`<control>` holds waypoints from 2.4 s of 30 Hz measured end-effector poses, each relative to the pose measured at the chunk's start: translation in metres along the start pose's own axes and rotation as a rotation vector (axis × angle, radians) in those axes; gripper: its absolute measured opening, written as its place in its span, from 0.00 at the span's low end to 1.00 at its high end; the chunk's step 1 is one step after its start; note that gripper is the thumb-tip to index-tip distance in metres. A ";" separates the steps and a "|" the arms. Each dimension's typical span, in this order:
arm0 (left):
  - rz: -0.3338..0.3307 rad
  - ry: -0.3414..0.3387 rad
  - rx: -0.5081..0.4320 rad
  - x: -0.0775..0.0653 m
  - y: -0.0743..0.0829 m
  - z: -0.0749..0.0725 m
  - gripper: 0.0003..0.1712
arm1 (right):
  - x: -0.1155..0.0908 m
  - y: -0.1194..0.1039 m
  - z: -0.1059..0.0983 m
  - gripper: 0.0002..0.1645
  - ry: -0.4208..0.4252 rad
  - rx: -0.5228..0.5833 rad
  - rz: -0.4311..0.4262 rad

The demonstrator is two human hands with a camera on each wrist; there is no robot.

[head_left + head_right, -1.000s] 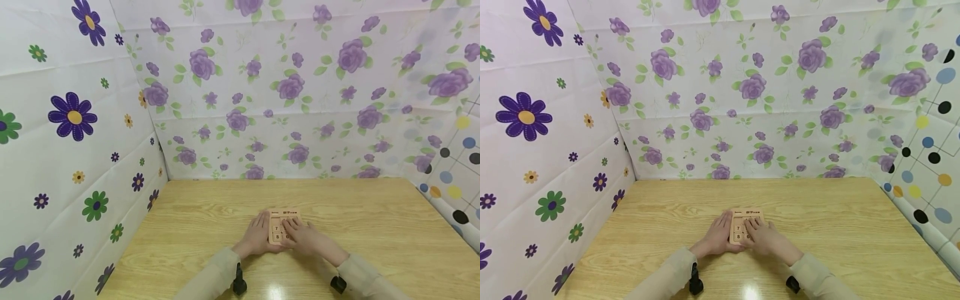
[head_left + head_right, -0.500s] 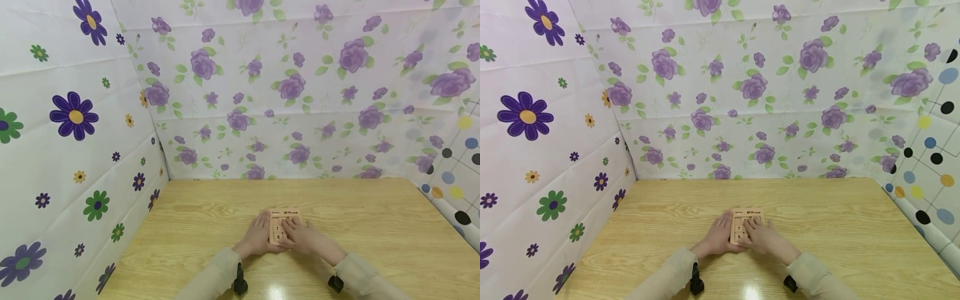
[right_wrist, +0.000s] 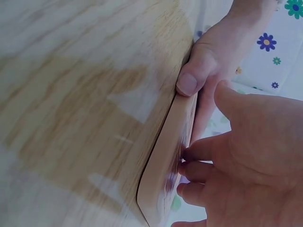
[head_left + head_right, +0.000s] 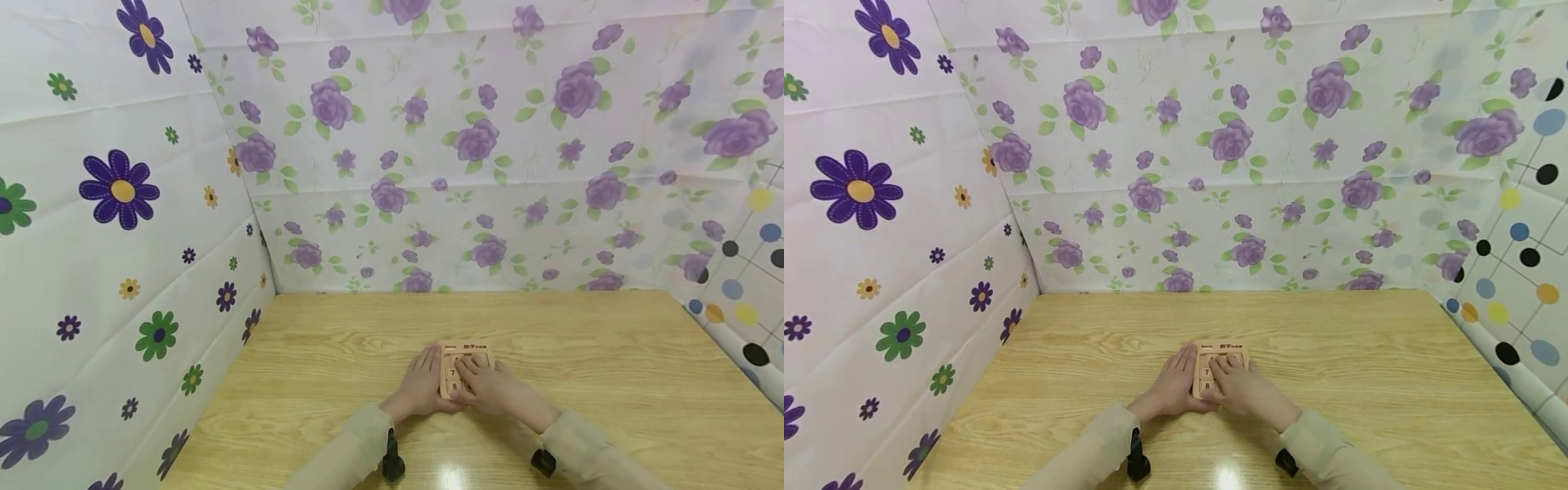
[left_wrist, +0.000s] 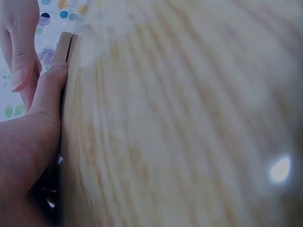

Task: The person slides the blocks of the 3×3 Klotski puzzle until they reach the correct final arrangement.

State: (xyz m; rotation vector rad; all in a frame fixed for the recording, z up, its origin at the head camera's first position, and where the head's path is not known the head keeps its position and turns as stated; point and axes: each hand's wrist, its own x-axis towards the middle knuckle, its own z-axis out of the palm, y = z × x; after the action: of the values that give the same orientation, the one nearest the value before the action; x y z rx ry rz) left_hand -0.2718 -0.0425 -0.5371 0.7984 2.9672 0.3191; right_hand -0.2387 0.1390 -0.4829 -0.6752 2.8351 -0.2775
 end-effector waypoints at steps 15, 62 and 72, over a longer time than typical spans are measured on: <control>0.019 -0.006 0.011 0.000 -0.001 -0.001 0.71 | 0.004 -0.005 0.001 0.42 -0.008 0.001 -0.011; 0.001 -0.012 -0.035 0.001 0.000 -0.001 0.73 | -0.013 0.029 -0.002 0.46 0.018 0.007 0.060; -0.001 0.013 0.000 0.000 -0.001 0.004 0.73 | -0.016 0.025 -0.003 0.45 0.025 -0.019 0.035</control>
State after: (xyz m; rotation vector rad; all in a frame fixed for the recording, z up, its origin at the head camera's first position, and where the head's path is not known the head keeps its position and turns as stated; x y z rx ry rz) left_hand -0.2717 -0.0431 -0.5412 0.7981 2.9795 0.3256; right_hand -0.2356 0.1688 -0.4835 -0.6295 2.8736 -0.2559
